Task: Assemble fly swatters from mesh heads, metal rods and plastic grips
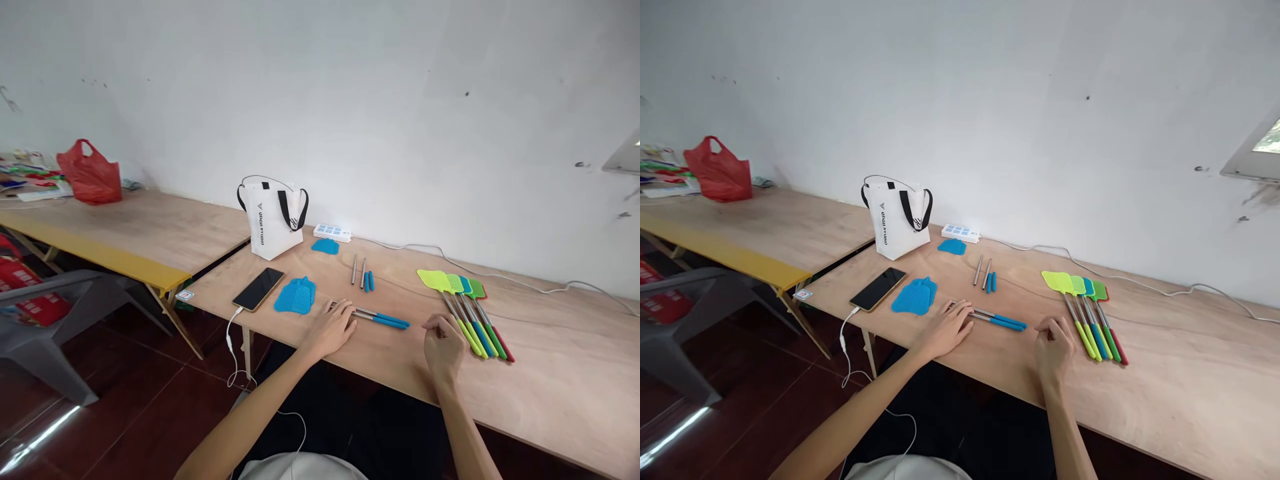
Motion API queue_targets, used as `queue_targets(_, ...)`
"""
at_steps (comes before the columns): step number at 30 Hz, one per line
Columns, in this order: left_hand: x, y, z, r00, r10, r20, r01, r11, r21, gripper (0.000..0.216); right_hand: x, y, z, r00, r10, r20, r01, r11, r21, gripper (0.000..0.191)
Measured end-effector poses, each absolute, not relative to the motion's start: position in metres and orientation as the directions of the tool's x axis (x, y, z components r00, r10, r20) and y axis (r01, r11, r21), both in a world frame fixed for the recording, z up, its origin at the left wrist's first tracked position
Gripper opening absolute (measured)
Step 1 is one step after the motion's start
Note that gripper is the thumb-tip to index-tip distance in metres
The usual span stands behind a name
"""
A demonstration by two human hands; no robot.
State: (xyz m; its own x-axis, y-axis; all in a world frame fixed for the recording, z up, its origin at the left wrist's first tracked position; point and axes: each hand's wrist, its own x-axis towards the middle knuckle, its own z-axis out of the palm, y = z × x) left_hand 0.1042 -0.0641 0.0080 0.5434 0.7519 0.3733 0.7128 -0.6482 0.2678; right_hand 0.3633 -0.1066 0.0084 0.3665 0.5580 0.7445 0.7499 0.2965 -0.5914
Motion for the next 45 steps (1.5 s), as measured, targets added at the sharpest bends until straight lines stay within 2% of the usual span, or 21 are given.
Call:
queue_targets(4, 0.103, -0.064, 0.007, 0.545, 0.745, 0.384, 0.707, -0.654, 0.267, 0.026, 0.358, -0.11, 0.01, 0.368, 0.532, 0.763, 0.738, 0.332, -0.588, 0.021)
queue_targets(9, 0.103, -0.064, 0.008, 0.543, 0.742, 0.394, 0.703, -0.658, 0.269, 0.026, 0.36, -0.11, 0.008, 0.41, 0.498, 0.764, 0.759, 0.278, -0.589, 0.019)
queue_targets(17, 0.102, -0.062, 0.005, 0.554, 0.738, 0.384, 0.701, -0.663, 0.263, 0.026, 0.357, -0.108, 0.009, 0.286, 0.588, 0.757, 0.741, 0.365, -0.563, 0.02)
queue_targets(27, 0.102, -0.061, 0.005, 0.561, 0.725, 0.399, 0.693, -0.675, 0.254, 0.026, 0.355, -0.104, 0.005, 0.218, 0.686, 0.694, 0.727, 0.36, -0.585, 0.017)
queue_targets(34, 0.102, -0.062, 0.006, 0.549, 0.726, 0.414, 0.687, -0.674, 0.271, 0.027, 0.356, -0.099, -0.003, 0.087, 0.796, 0.598, 0.84, 0.265, -0.474, 0.022)
queue_targets(37, 0.096, -0.057, 0.007, 0.558, 0.721, 0.411, 0.672, -0.683, 0.285, 0.028, 0.357, -0.095, -0.009, 0.03, 0.815, 0.579, 0.851, 0.283, -0.442, 0.024)
queue_targets(42, 0.082, -0.042, 0.007, 0.605, 0.706, 0.368, 0.633, -0.707, 0.315, 0.049, 0.358, -0.091, -0.019, -0.066, 0.871, 0.486, 0.871, 0.288, -0.398, 0.032)
queue_targets(45, 0.08, -0.04, 0.003, 0.582, 0.714, 0.389, 0.638, -0.698, 0.326, 0.048, 0.356, -0.091, -0.02, -0.072, 0.878, 0.473, 0.874, 0.284, -0.394, 0.031)
